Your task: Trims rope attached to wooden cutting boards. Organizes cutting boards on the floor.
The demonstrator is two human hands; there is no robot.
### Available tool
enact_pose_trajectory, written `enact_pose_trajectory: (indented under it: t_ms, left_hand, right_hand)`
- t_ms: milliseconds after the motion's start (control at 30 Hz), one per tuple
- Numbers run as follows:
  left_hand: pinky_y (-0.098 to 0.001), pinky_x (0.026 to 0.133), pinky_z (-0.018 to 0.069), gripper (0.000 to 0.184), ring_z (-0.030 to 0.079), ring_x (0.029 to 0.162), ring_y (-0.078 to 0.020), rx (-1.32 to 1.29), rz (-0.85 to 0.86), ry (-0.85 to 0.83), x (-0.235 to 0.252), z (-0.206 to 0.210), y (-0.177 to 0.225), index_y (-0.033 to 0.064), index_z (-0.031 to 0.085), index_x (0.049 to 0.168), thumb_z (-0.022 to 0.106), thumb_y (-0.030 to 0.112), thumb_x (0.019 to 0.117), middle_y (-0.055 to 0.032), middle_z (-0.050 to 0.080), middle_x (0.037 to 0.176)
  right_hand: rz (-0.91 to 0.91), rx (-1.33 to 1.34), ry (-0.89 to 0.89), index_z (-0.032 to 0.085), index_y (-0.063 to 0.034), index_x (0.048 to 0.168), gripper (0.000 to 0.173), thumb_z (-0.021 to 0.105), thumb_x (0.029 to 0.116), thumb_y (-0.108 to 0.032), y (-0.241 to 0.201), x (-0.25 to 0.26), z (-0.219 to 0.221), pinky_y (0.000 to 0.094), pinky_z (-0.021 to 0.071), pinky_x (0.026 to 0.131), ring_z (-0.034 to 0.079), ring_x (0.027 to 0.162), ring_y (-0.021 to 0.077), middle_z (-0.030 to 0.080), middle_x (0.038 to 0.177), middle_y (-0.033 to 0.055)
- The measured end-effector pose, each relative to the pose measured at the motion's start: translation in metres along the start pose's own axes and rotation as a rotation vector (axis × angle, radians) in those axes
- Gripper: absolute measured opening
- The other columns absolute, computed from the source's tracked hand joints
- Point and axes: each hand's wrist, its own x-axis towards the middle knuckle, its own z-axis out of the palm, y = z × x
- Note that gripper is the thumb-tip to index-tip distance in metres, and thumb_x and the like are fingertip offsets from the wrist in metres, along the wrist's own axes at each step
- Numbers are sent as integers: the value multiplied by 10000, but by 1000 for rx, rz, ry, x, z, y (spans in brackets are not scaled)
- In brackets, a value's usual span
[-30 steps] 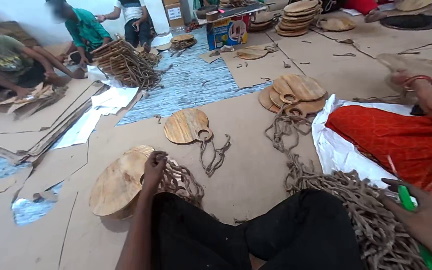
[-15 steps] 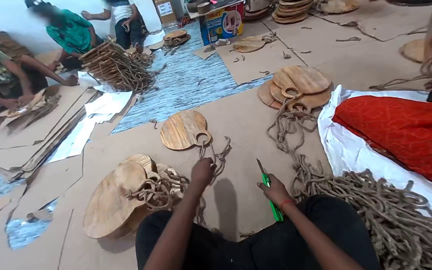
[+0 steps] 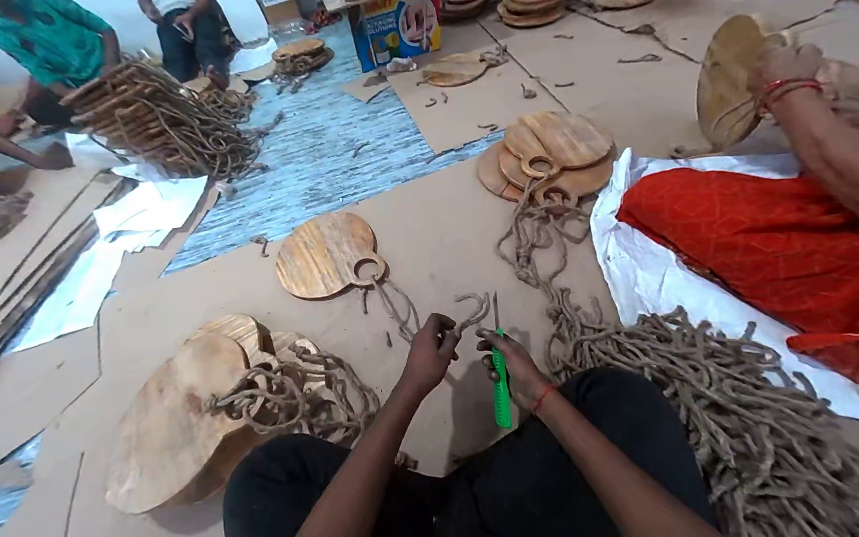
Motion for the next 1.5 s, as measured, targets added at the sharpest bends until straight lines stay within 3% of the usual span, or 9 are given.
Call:
enact_pose_trajectory:
  t_ms: [133, 333, 500, 667, 900, 1033, 1200, 1367, 1500]
  left_hand:
    - [-389, 761, 566, 287, 658, 761, -205, 92, 4, -26, -28, -1, -10, -10, 634, 1207, 559, 221, 1055, -129, 677, 911]
    - [-514, 1030, 504, 401, 651, 1137, -340, 376, -17, -132, -66, 19, -14, -33, 655, 1229, 470, 294, 1088, -215, 655, 1228]
    - [-578, 950, 531, 391, 656, 1144, -376, 715, 159, -161, -68, 15, -42, 31, 673, 1191, 474, 350, 1082, -189, 667, 1228]
    - [-607, 874, 547, 270, 687, 1081, -371, 711, 255, -157, -56, 27, -56, 77, 654, 1227, 531, 231, 1042, -161, 701, 1183]
    - [-650, 856, 541, 338, 705, 1050, -393, 713, 33, -191, -51, 37, -50, 87, 602, 1270, 489, 331, 1065, -180, 722, 1108]
    - [-598, 970, 529, 419, 694, 1068, -368, 430, 101, -132, -66, 17, -45, 41, 563, 1387, 537, 311, 1068, -202, 710, 1130]
    - [-478, 998, 542, 400, 663, 1110, -334, 190, -25, 172, -64, -12, -40, 56, 568, 1436, 554, 193, 1060, -249, 586, 1352]
    - [-406, 713, 593, 434, 693, 783, -231, -83, -88, 492, -59, -23, -41, -28, 545, 1335, 694, 195, 993, -179, 693, 1071]
    - [-363, 665, 598, 308, 694, 721, -186, -89, -68, 506, -61, -21, -40, -18, 637, 1182, 739, 171, 960, -126, 719, 973]
  right_hand:
    - [-62, 163, -170, 604, -90, 1279, 253, 524, 1082, -226, 1, -24, 10, 173, 437, 492, 607, 649, 62, 705, 1061, 72]
    - [-154, 166, -129, 641, -2, 1079, 228, 501, 1085, -182, 30, -40, 25, 194, 424, 469, 508, 529, 58, 658, 787, 45]
    - [-33, 258, -3, 604, -78, 944, 383, 393, 1123, -342, 44, -59, 38, 202, 441, 455, 503, 494, 64, 605, 705, 0]
    - [-197, 125, 80, 584, -77, 856, 353, 437, 1111, -271, 50, -97, 48, 196, 413, 436, 450, 456, 45, 559, 634, -34]
    - [-232, 83, 8, 614, -71, 901, 337, 434, 1106, -269, 52, -66, 24, 198, 408, 437, 449, 462, 41, 613, 695, -21]
    - [-122, 35, 19, 660, -42, 1038, 342, 442, 1112, -295, 42, -26, -1, 204, 399, 448, 458, 484, 54, 662, 783, 23]
    - [73, -164, 130, 529, -34, 1380, 504, 396, 1111, -439, 46, -48, 12, 366, 489, 679, 598, 822, 194, 645, 1145, 132]
    - [196, -275, -41, 610, -94, 1316, 473, 307, 1134, -409, 55, -63, 21, 297, 439, 564, 526, 637, 137, 611, 906, 44]
    - [209, -309, -215, 634, -95, 1242, 430, 328, 1134, -378, 58, -68, 35, 269, 453, 583, 537, 650, 110, 595, 863, 12]
